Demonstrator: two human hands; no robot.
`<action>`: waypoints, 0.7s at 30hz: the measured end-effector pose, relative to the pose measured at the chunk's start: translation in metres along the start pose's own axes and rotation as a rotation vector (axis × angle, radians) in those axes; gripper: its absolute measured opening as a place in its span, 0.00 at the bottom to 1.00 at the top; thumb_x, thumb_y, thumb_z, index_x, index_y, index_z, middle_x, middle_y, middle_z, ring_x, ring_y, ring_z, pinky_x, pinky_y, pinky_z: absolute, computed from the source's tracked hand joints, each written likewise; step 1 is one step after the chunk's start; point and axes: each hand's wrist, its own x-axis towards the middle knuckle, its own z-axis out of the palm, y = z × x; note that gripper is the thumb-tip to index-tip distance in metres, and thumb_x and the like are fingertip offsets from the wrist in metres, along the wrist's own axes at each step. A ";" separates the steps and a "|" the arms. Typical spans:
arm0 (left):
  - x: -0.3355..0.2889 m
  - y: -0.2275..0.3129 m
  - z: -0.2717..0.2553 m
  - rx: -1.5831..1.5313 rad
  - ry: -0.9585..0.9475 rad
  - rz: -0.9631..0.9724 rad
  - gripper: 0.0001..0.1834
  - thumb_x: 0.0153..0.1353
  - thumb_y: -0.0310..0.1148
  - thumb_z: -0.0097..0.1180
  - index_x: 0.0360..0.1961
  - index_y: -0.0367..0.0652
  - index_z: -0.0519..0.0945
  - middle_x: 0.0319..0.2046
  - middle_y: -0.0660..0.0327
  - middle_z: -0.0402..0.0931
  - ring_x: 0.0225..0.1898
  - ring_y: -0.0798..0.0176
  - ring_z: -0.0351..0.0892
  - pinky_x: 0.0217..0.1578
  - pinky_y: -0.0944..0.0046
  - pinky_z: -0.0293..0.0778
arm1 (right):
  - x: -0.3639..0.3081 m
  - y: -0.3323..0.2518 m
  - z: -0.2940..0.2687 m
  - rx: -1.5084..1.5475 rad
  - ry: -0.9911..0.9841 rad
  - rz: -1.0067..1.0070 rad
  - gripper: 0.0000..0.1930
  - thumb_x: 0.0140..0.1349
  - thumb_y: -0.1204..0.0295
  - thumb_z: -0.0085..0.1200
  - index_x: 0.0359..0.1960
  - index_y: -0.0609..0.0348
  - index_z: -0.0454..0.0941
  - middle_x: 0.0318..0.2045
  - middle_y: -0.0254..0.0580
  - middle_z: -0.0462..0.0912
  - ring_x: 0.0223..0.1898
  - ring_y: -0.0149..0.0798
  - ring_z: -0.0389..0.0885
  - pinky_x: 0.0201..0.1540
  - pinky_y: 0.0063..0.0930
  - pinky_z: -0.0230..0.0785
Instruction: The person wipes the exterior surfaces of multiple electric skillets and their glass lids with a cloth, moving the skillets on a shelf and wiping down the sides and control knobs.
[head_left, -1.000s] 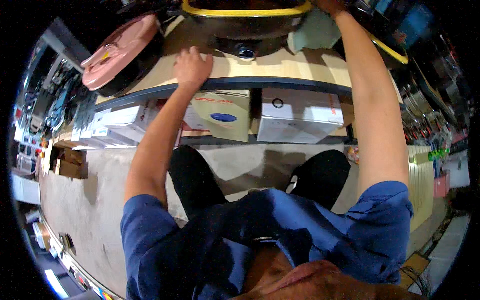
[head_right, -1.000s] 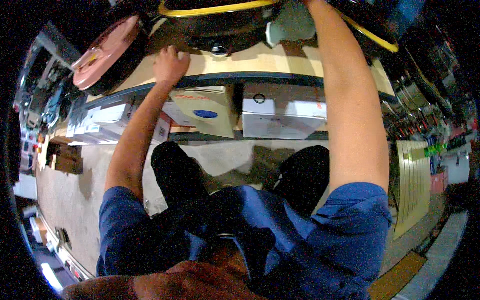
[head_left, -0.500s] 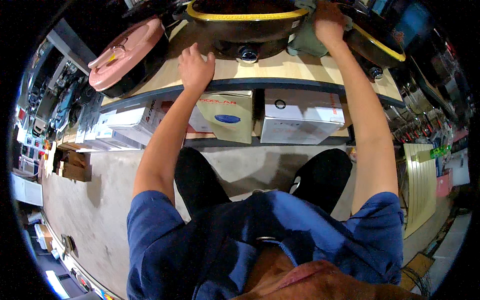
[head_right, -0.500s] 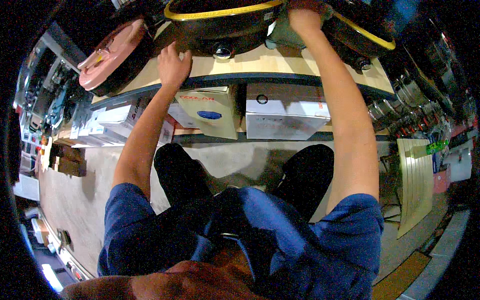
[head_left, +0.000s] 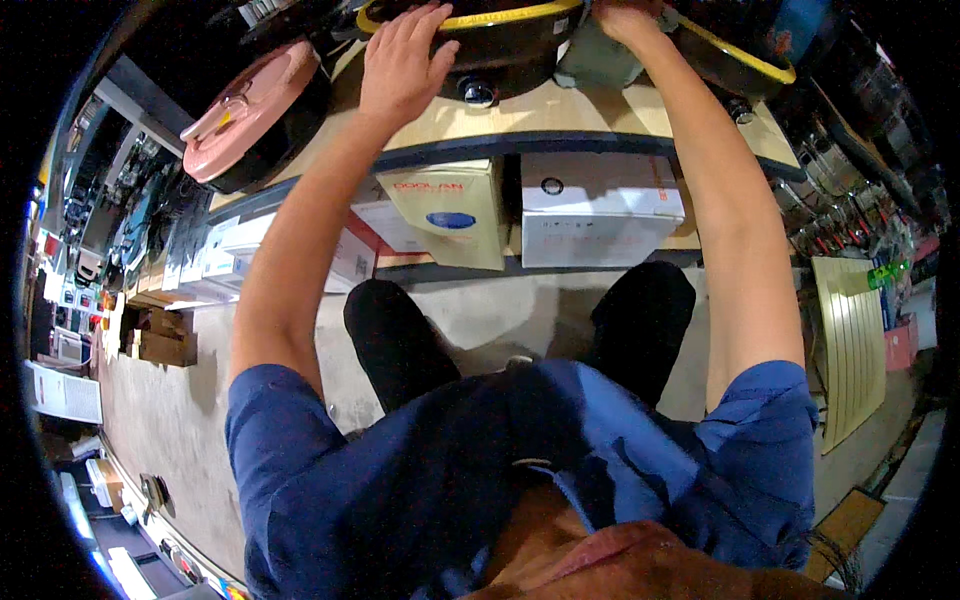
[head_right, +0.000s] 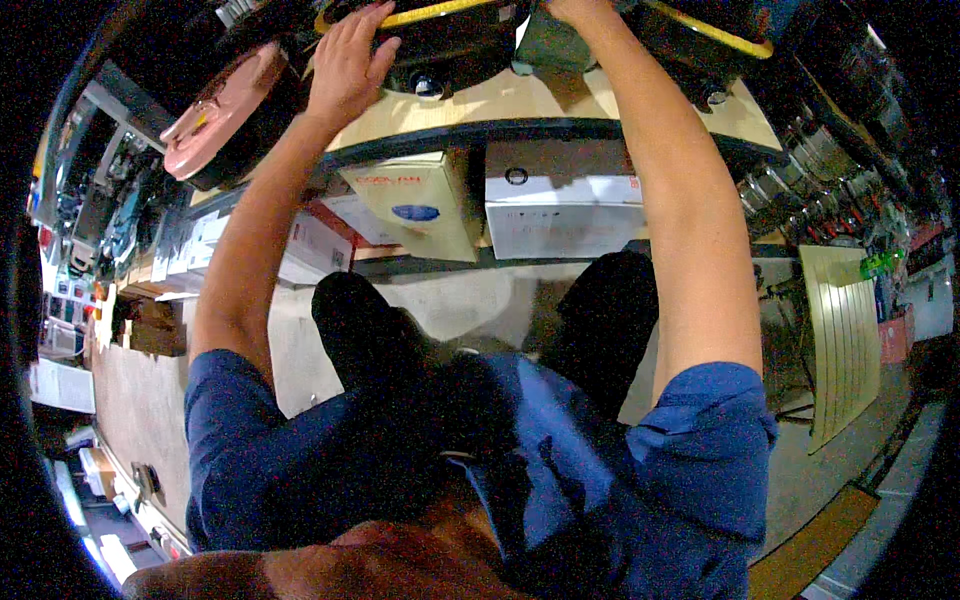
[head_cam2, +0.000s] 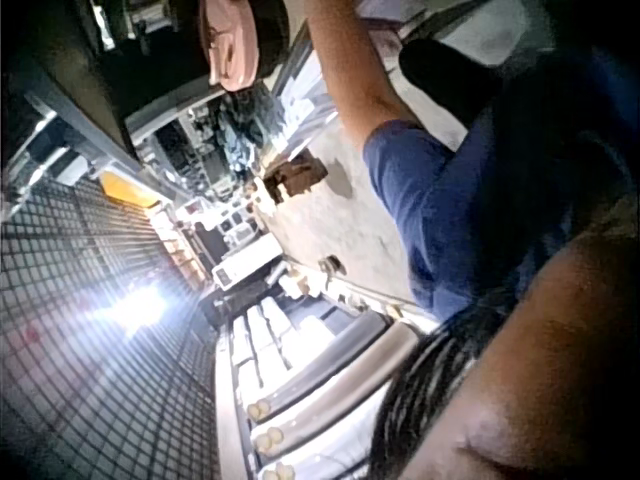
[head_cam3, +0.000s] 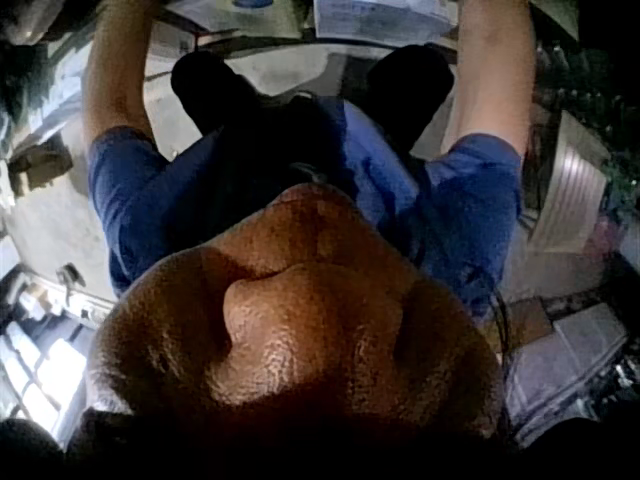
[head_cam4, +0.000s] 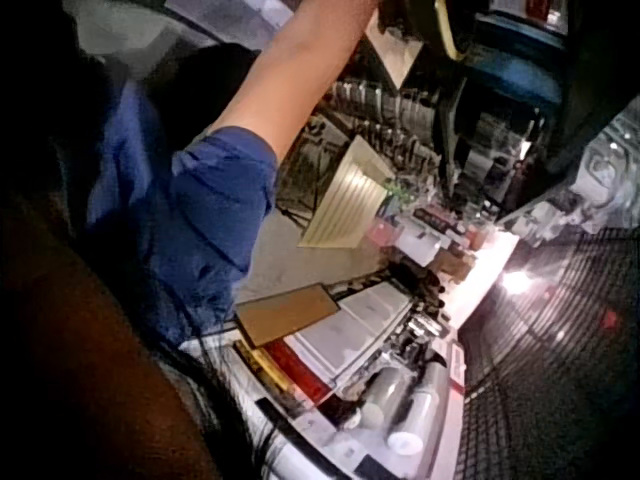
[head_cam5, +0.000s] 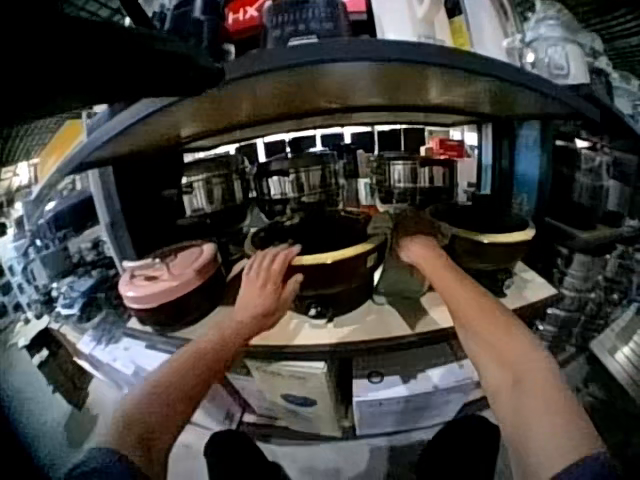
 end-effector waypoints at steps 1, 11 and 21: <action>0.005 0.007 -0.008 -0.039 0.030 0.028 0.27 0.67 0.34 0.57 0.66 0.40 0.69 0.61 0.48 0.72 0.62 0.41 0.70 0.64 0.45 0.66 | 0.000 0.006 -0.002 -0.036 -0.040 0.004 0.23 0.73 0.64 0.40 0.65 0.57 0.75 0.67 0.56 0.71 0.66 0.56 0.71 0.65 0.53 0.68; -0.018 -0.055 -0.057 0.096 -0.183 -0.018 0.22 0.67 0.36 0.54 0.62 0.45 0.76 0.59 0.51 0.76 0.63 0.46 0.71 0.66 0.47 0.63 | -0.103 -0.103 -0.133 0.026 -0.052 0.053 0.19 0.71 0.63 0.47 0.39 0.68 0.85 0.37 0.57 0.82 0.46 0.58 0.78 0.57 0.63 0.69; 0.017 -0.072 -0.052 0.044 -0.185 -0.471 0.18 0.66 0.37 0.50 0.50 0.41 0.85 0.47 0.45 0.84 0.50 0.38 0.81 0.52 0.46 0.76 | -0.164 -0.171 -0.172 0.091 0.265 -0.248 0.17 0.57 0.63 0.65 0.41 0.62 0.80 0.43 0.51 0.76 0.51 0.52 0.74 0.48 0.49 0.75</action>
